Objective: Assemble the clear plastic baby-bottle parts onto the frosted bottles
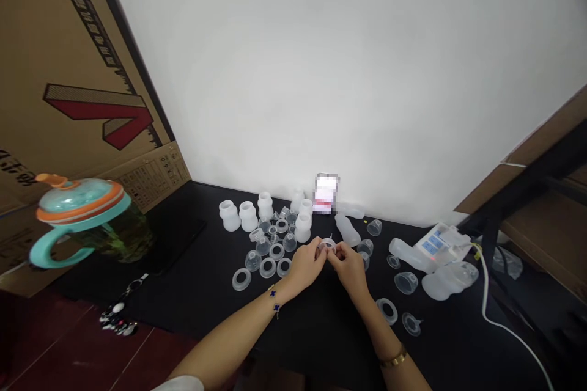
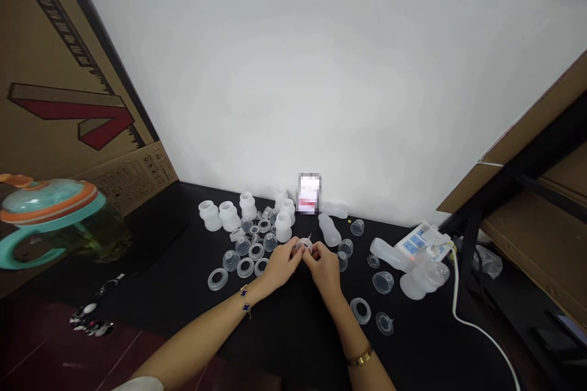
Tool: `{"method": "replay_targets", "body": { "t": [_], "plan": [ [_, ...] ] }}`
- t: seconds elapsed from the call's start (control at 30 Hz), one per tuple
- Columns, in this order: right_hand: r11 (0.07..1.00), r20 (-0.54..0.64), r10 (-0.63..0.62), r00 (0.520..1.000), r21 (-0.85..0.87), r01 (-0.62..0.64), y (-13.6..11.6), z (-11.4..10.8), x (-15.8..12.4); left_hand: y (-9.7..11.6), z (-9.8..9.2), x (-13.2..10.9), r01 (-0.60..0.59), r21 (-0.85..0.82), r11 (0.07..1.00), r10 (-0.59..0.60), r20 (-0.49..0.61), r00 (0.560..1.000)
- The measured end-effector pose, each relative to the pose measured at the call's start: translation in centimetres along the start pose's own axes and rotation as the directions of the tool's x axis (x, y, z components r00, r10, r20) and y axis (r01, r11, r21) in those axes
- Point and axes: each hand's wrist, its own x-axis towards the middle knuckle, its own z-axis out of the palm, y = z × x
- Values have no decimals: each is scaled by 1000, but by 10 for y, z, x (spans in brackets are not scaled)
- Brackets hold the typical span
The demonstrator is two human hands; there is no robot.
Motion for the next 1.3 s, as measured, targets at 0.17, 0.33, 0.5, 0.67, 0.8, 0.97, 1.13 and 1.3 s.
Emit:
{"method": "replay_targets", "body": {
  "t": [0.17, 0.33, 0.5, 0.67, 0.8, 0.97, 1.13, 1.3],
  "plan": [
    [1000, 17, 15, 1000, 9, -15, 0, -1, 1, 1, -2, 0, -2, 15, 1000, 2, -2, 1000],
    [1000, 2, 8, 1000, -6, -8, 2, -1, 1, 2, -2, -1, -24, 62, 998, 24, 10, 1000],
    [1000, -6, 10, 1000, -12, -10, 3, 0, 1, 2, -2, 0, -53, 101, 993, 51, 23, 998],
    [1000, -4, 12, 1000, -10, -12, 1, -1, 1, 1, -3, 0, -59, 91, 994, 58, 20, 998],
    [1000, -6, 0, 1000, -12, 0, 1, -1, 1, 2, -3, 0, -48, 77, 996, 46, 24, 999],
    [1000, -24, -18, 1000, -14, 18, 2, -1, 1, 2, -3, 1, -30, 66, 997, 29, 17, 999],
    [999, -32, -37, 999, -6, 37, 2, -1, 2, 4, -5, 0, -14, 62, 998, 14, 14, 1000],
    [999, -29, -36, 999, 7, 37, 1, -2, 1, 6, -6, -2, -15, 25, 1000, 14, 17, 1000]
  ]
}}
